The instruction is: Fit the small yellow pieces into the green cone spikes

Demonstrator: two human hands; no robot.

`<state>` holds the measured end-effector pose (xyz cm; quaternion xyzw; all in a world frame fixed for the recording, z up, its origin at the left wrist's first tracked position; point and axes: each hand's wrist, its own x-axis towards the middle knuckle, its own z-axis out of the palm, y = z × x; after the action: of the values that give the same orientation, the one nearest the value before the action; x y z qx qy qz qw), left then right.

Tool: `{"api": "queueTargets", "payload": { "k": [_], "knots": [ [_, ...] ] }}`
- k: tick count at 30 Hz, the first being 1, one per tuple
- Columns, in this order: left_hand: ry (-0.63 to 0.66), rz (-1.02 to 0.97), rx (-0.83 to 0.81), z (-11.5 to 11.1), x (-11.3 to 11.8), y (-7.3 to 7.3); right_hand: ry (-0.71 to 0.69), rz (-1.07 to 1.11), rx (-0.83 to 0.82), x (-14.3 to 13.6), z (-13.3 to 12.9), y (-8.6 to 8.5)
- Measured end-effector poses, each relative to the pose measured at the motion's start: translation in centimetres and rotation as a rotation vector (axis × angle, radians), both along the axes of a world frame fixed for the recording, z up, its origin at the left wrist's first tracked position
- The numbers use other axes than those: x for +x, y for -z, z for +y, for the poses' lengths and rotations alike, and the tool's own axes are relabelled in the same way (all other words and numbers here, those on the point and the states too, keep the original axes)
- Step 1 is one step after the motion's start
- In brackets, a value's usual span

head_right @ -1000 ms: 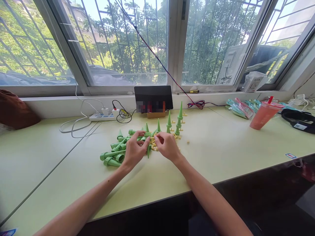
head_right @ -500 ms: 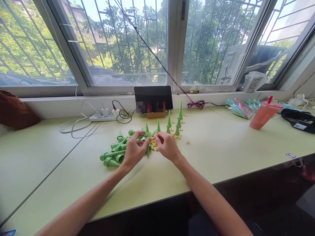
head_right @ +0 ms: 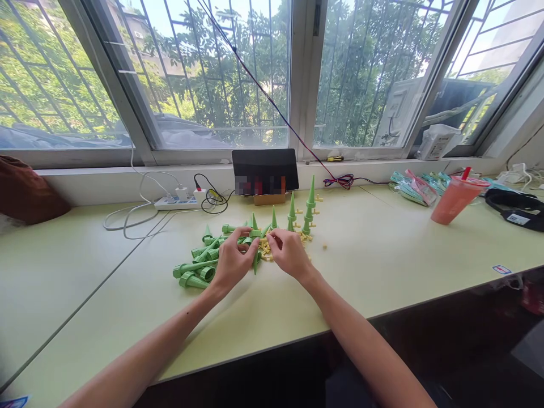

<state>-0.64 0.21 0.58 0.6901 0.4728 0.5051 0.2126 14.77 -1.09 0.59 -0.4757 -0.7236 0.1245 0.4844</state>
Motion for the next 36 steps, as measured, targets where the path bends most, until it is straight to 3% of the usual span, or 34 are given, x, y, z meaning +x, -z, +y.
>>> {"api": "queueTargets", "payload": {
  "k": [36],
  "knots": [
    [0.023, 0.037, 0.048, -0.02, -0.02, 0.15, -0.011, -0.052, -0.02, -0.03, -0.13, -0.05]
  ]
}}
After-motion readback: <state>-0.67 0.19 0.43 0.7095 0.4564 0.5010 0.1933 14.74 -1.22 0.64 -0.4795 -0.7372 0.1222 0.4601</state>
